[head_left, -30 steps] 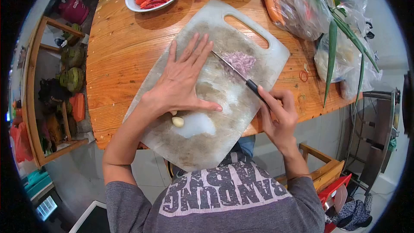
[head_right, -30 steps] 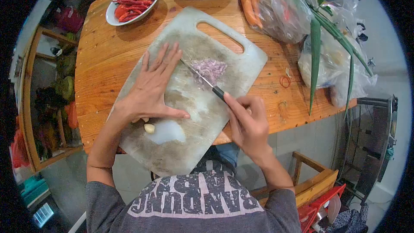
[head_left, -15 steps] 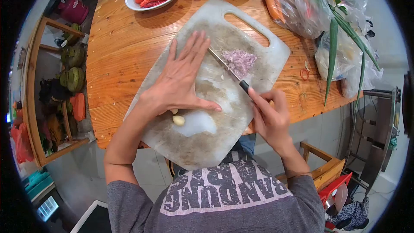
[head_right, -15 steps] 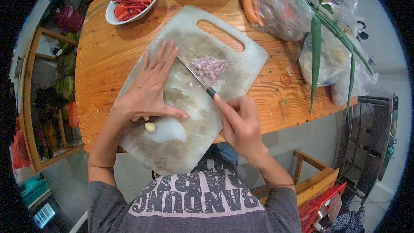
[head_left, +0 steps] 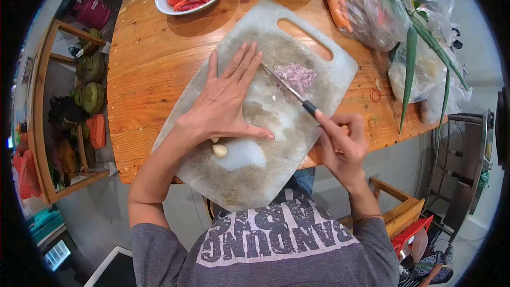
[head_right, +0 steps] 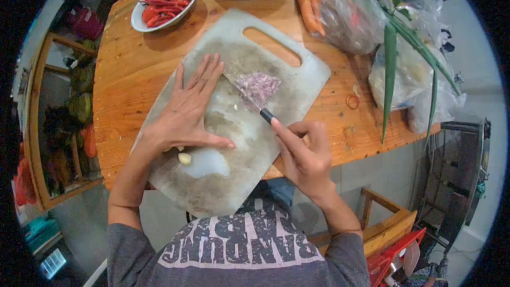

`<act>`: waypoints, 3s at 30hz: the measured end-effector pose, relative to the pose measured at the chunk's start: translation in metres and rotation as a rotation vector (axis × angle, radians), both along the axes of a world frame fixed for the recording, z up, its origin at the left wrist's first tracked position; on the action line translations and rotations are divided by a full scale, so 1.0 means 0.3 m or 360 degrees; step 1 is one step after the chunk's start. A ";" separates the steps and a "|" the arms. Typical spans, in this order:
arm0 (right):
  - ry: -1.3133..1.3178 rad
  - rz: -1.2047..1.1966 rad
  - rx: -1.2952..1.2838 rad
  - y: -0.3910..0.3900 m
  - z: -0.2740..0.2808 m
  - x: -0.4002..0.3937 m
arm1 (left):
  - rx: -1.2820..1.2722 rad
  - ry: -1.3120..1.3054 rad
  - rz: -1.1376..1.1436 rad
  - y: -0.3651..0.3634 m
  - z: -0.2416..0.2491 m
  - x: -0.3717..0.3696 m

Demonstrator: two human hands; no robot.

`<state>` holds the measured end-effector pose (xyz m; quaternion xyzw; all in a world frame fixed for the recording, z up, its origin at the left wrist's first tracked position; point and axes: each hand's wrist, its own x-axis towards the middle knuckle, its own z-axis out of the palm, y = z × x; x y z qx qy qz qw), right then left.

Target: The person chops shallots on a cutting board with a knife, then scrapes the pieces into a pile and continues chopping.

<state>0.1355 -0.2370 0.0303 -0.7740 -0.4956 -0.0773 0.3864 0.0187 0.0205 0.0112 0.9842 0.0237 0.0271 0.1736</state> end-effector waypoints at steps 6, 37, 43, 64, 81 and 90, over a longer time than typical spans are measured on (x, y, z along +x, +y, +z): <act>0.0029 0.0013 0.0058 -0.016 0.011 0.004 | 0.0031 -0.0011 -0.0012 -0.006 -0.004 0.004; 0.0009 0.0105 -0.0017 0.009 -0.005 -0.072 | -0.0046 0.0072 -0.0024 0.002 0.020 0.001; 0.0057 0.0032 0.0028 -0.001 -0.024 -0.099 | -0.0070 0.0099 -0.0035 0.001 0.035 -0.001; 0.0285 -0.0041 -0.0057 0.019 -0.053 -0.137 | -0.0053 0.0082 -0.0057 0.019 0.028 -0.004; 0.0089 -0.0084 0.0026 0.006 -0.066 -0.038 | -0.0123 0.0038 -0.0034 0.010 0.030 0.000; 0.0050 0.0040 0.0041 0.005 0.021 -0.090 | -0.0075 0.0090 -0.0057 0.006 0.027 -0.011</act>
